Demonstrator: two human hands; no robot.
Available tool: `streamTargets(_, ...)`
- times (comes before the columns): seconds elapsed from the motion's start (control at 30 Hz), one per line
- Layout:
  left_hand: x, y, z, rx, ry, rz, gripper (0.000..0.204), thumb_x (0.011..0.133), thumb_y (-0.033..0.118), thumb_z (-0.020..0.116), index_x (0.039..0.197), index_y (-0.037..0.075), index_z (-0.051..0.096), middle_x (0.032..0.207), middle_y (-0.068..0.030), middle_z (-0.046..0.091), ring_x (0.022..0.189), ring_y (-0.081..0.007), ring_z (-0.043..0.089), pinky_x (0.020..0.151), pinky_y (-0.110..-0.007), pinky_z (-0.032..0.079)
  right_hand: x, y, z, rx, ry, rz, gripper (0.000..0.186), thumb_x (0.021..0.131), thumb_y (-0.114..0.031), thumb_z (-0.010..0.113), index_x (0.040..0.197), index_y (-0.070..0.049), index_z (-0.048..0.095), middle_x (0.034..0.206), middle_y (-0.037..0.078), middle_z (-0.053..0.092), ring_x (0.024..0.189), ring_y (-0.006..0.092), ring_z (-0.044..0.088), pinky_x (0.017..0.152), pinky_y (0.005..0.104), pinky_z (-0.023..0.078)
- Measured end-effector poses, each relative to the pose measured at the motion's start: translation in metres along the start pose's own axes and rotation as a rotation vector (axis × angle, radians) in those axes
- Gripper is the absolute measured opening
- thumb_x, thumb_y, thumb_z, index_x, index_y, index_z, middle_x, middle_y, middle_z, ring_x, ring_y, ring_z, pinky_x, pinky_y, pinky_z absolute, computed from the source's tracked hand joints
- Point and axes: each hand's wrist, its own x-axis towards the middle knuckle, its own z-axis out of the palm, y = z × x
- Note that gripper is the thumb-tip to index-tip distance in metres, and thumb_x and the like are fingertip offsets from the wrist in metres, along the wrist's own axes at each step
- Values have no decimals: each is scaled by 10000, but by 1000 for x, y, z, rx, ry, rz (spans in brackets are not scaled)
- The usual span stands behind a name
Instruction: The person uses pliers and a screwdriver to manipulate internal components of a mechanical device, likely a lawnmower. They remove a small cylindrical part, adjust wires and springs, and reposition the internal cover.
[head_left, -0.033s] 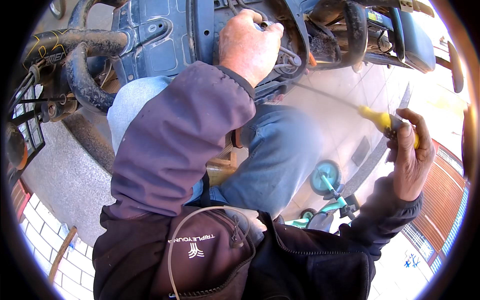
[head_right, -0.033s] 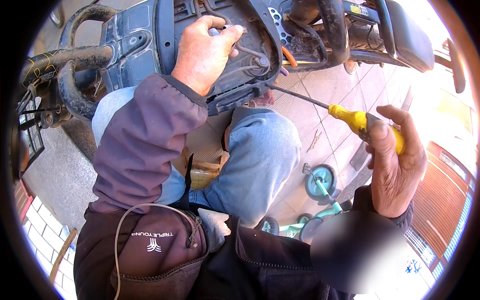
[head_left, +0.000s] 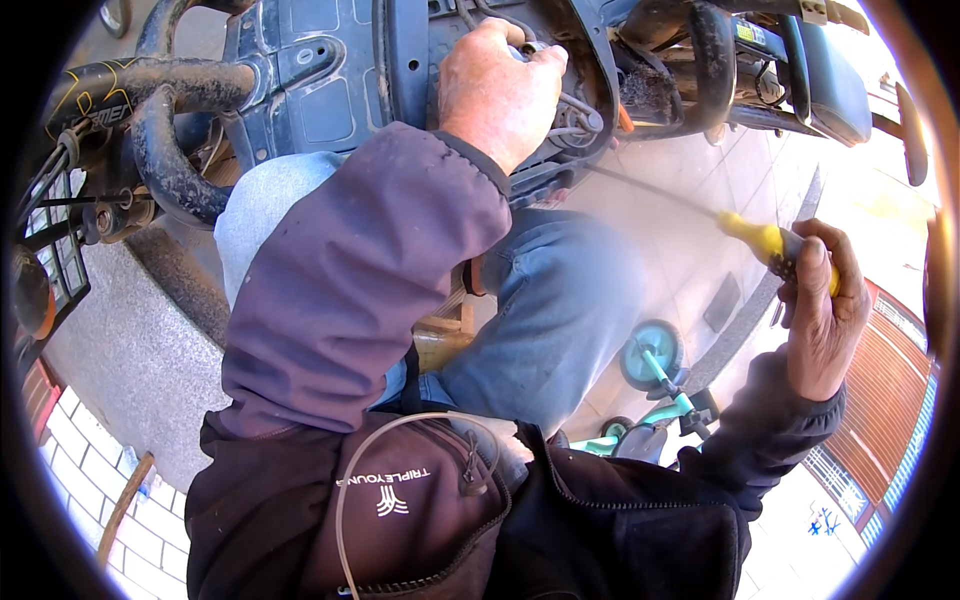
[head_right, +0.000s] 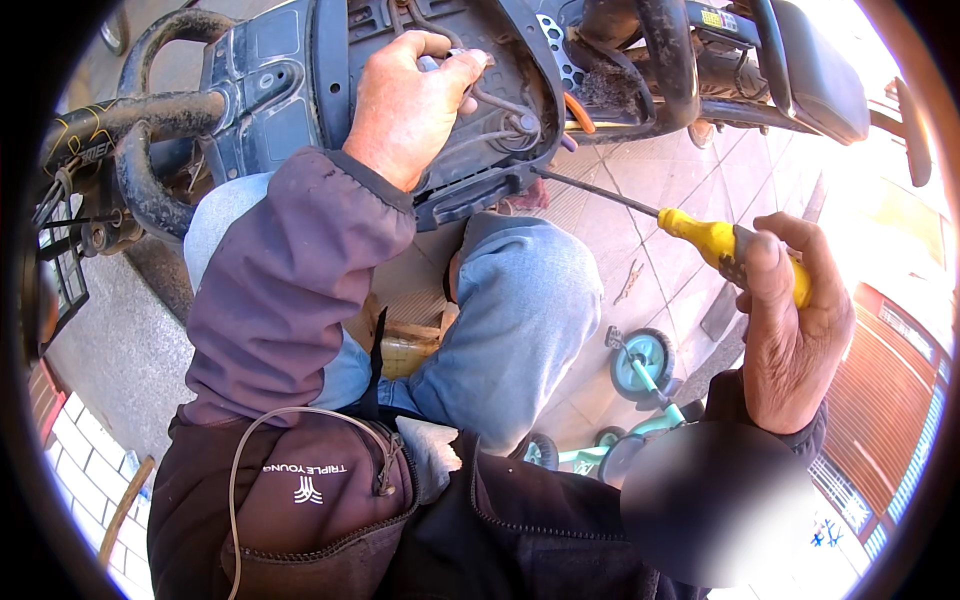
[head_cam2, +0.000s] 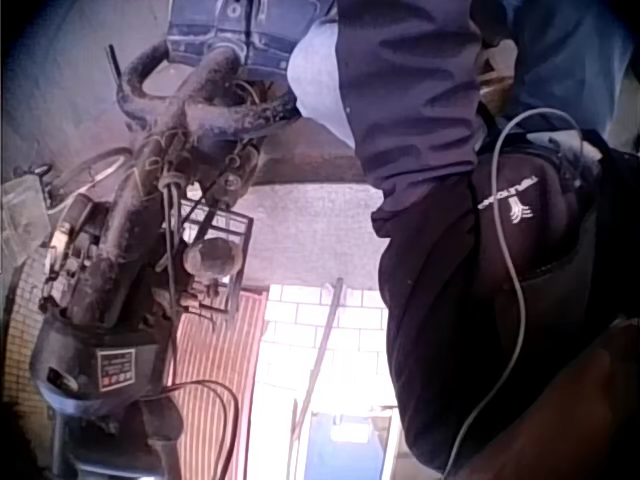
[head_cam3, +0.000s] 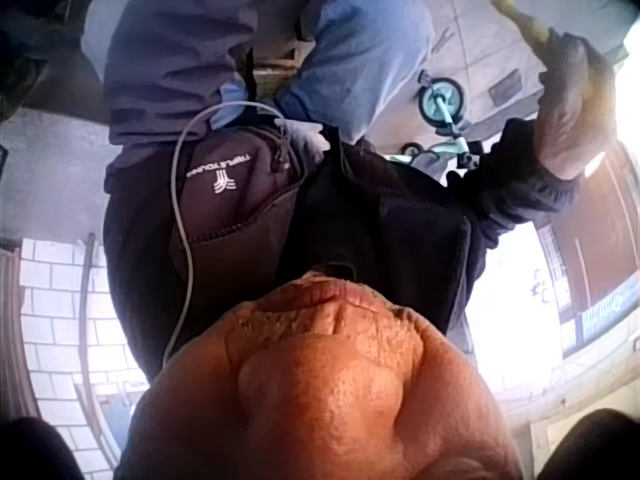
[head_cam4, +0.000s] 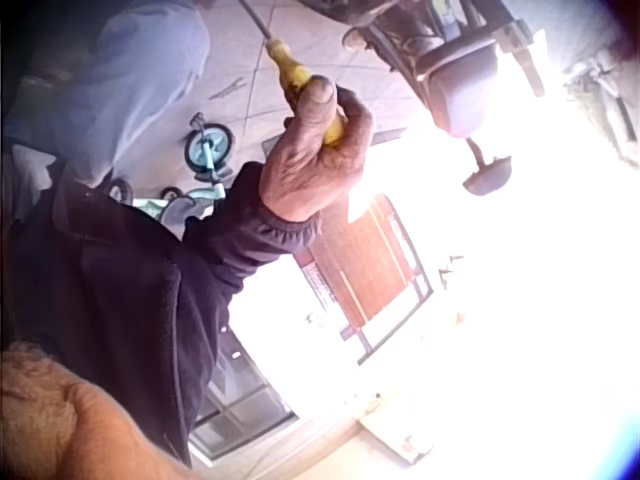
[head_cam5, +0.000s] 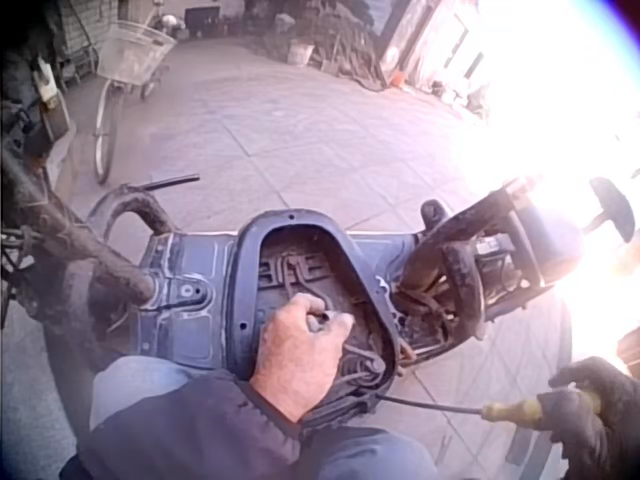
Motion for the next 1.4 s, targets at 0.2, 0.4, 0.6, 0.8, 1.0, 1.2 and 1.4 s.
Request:
streamTargets(0.2,2,-7,4,9,56,105,266,837,179,721,976,-36,650,776,-81,663,652,-125,642,588,-251,494,2,0,-1,-15,-56,-396,236,896,-194,691,1048,-20,639,883,115,630,773,162,603,701,260,492)
streamTargets(0.4,3,-9,6,6,62,120,266,838,179,721,978,-36,649,771,-81,661,652,-126,643,584,-250,493,-1,-6,-5,-83,-56,-438,250,884,-181,705,1065,-21,637,922,126,637,836,202,622,751,281,506)
streamTargets(0.6,2,-9,5,20,61,125,266,839,186,725,973,-31,650,762,-75,658,654,-119,641,580,-247,489,2,7,6,-30,60,-54,342,910,-323,670,1077,-28,626,886,124,647,795,196,638,723,264,523)
streamTargets(0.8,2,-7,4,24,60,113,265,845,189,723,977,-29,647,774,-74,659,656,-116,636,584,-247,490,-2,0,9,-72,106,-420,306,854,-213,747,1066,-33,616,937,114,643,818,174,639,736,271,531)
streamTargets(1.0,2,-7,2,3,34,72,363,813,247,710,1026,-41,652,891,-181,677,825,-262,658,762,-345,508,-5,-2,13,85,68,-499,391,840,-216,758,1133,-25,583,915,120,628,819,182,634,743,268,524)
streamTargets(1.2,2,-6,2,2,35,85,315,828,212,715,1007,-39,649,836,-129,669,734,-192,646,670,-297,500,-3,10,4,-52,92,-177,423,855,-352,728,1093,-25,603,868,127,612,814,188,643,716,262,531)
streamTargets(1.4,2,-7,5,-3,44,99,271,843,178,722,987,-38,645,784,-76,660,648,-120,634,574,-246,485,-4,9,9,0,92,-456,343,859,-206,742,1108,-33,582,977,123,597,788,190,644,731,275,541)
